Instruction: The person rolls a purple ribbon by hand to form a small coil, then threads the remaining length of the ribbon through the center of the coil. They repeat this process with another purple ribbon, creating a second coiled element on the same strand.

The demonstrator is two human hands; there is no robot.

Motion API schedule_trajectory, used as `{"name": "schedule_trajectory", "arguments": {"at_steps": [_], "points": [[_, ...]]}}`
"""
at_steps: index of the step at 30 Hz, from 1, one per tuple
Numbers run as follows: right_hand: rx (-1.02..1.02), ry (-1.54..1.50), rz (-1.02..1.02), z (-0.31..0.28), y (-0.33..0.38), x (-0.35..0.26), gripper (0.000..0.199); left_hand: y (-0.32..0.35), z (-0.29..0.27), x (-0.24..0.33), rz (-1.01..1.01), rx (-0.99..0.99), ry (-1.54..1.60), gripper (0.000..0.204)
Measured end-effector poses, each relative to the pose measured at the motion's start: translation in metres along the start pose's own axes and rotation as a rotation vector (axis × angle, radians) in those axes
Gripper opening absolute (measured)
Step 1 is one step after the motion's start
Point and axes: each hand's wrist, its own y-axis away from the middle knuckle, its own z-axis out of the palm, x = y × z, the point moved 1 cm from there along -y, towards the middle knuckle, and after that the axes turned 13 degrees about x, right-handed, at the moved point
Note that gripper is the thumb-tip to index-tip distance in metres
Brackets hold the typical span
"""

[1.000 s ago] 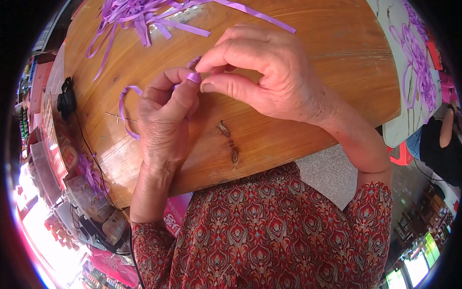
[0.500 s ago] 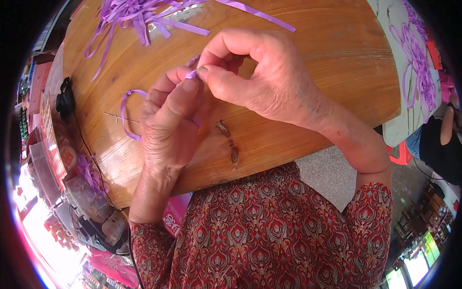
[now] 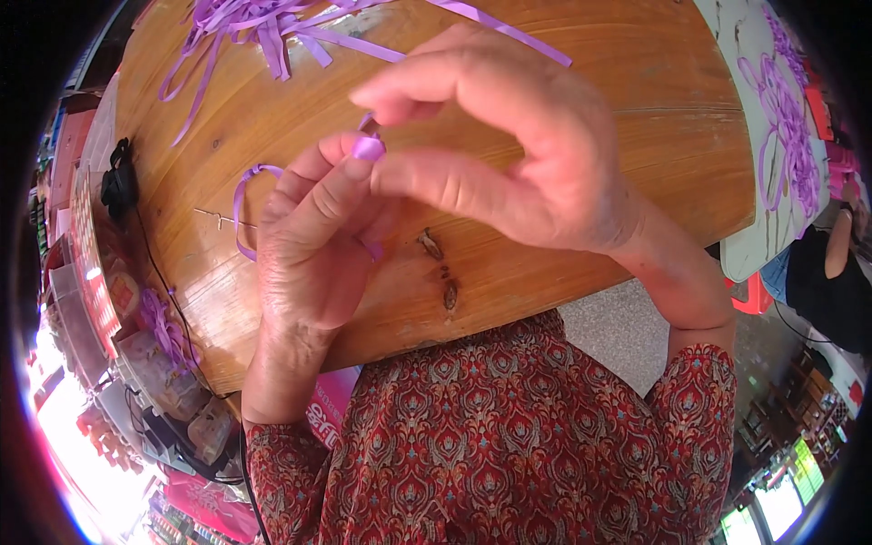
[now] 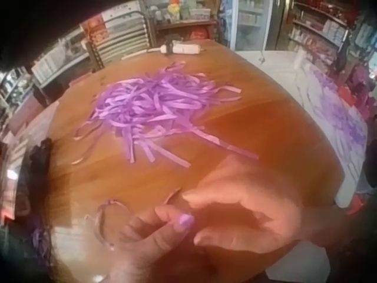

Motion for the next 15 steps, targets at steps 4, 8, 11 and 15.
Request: {"name": "schedule_trajectory", "arguments": {"at_steps": [4,8,11,15], "points": [[-0.058,0.214,-0.305,0.001,-0.004,-0.003,0.033,0.000,0.002,0.005,0.038,-0.007,-0.042,0.011],[-0.111,0.187,-0.117,-0.005,0.004,-0.004,0.024,-0.002,0.000,0.009,0.056,-0.075,-0.150,0.012],[-0.061,0.009,0.146,-0.012,0.003,0.002,0.018,-0.001,0.003,0.010,0.162,-0.012,-0.307,0.012],[0.167,-0.243,0.445,-0.019,0.006,0.011,0.013,0.001,0.003,0.010,0.262,0.048,-0.380,0.009]]}}
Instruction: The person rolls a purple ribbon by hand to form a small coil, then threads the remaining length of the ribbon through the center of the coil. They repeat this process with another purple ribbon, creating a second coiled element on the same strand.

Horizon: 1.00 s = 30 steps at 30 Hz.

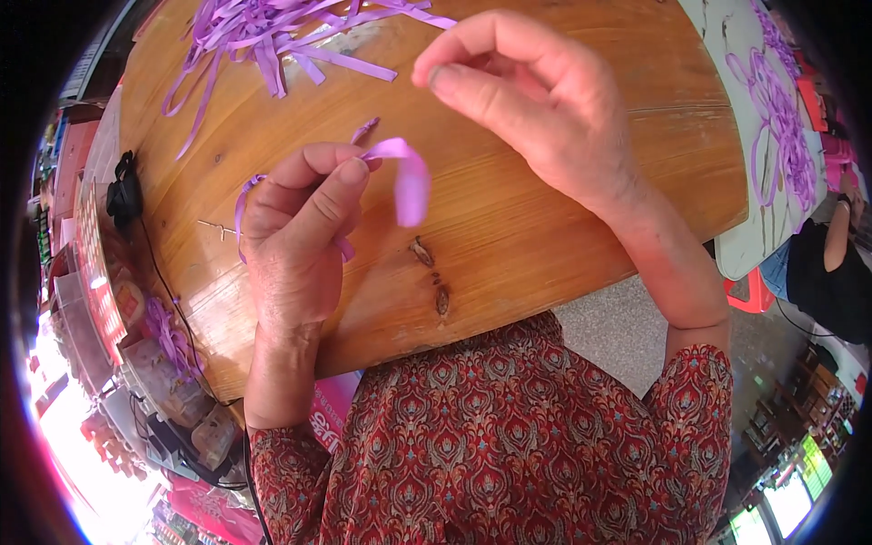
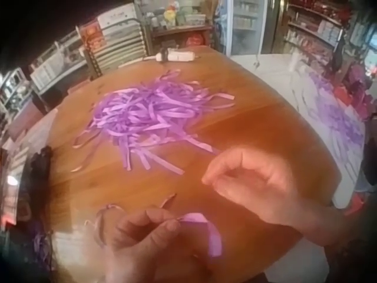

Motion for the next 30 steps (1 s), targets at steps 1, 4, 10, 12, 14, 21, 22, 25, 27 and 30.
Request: {"name": "schedule_trajectory", "arguments": {"at_steps": [1,4,10,12,14,21,22,25,27,30], "points": [[-0.012,0.129,-0.156,-0.005,-0.002,-0.001,0.019,0.000,0.000,0.000,0.003,-0.002,-0.001,0.009],[-0.137,0.350,-0.427,0.009,0.002,-0.019,0.028,0.002,0.000,0.002,0.051,0.013,-0.085,0.006],[-0.220,0.476,-0.506,0.018,0.009,-0.005,0.033,0.001,-0.001,0.002,0.180,0.070,-0.255,0.005],[-0.199,0.393,-0.313,0.015,0.011,-0.004,0.027,-0.005,-0.006,0.001,0.384,0.071,-0.389,0.005],[-0.198,0.446,-0.331,0.013,0.008,-0.008,0.024,-0.005,-0.007,0.001,0.336,0.072,-0.336,0.005],[-0.221,0.558,-0.396,0.012,0.009,-0.008,0.017,-0.017,-0.016,0.000,0.495,0.125,-0.340,0.008],[-0.222,0.556,-0.396,0.010,0.009,-0.008,0.017,-0.018,-0.016,0.001,0.496,0.127,-0.341,0.008],[-0.251,0.493,-0.292,0.006,0.006,-0.012,0.015,-0.019,-0.018,0.005,0.594,0.171,-0.491,0.008],[-0.360,0.343,-0.078,0.005,0.005,-0.017,0.013,-0.018,-0.016,0.004,0.397,0.207,-0.349,0.009],[-0.407,0.096,0.135,0.007,0.007,-0.017,0.013,-0.015,-0.008,0.002,0.203,0.178,-0.170,0.010]]}}
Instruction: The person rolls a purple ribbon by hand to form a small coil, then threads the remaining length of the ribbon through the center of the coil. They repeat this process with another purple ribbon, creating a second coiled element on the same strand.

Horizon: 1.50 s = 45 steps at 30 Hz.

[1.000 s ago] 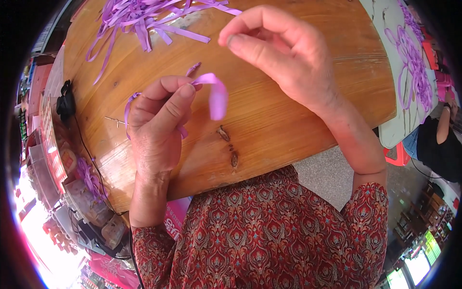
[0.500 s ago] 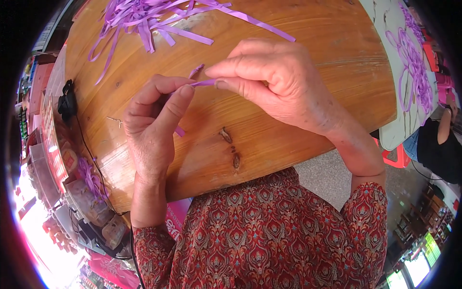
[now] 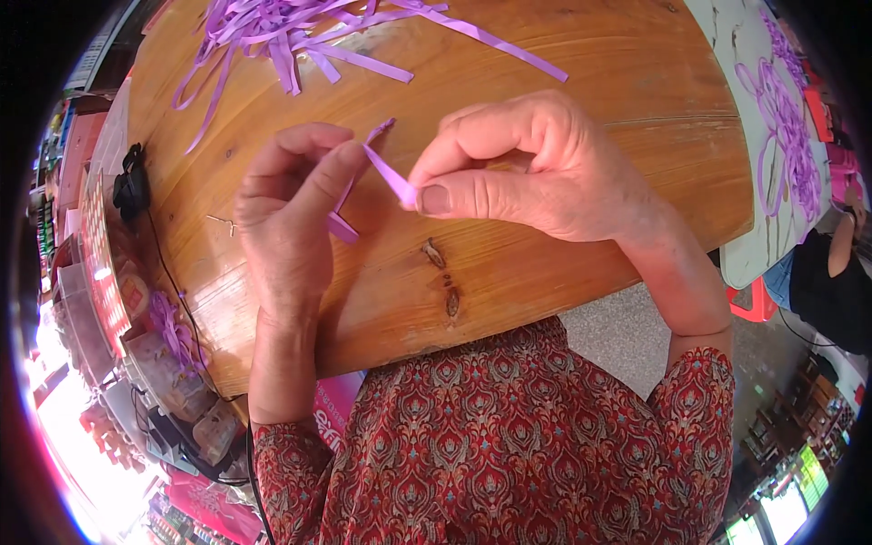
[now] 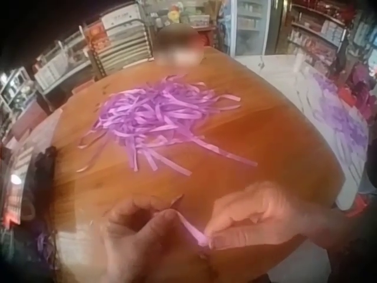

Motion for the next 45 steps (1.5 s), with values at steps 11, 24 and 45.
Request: {"name": "schedule_trajectory", "arguments": {"at_steps": [11,24,45], "points": [[0.230,0.334,-0.375,0.017,-0.001,0.015,0.033,0.021,0.012,-0.015,-0.201,-0.148,0.350,0.008],[0.347,0.614,-0.683,0.025,0.001,0.021,0.035,0.024,0.018,-0.021,-0.065,-0.078,0.234,0.006],[0.282,0.570,-0.670,0.016,-0.005,0.018,0.030,0.016,0.010,-0.010,-0.328,-0.166,0.195,0.014]]}}
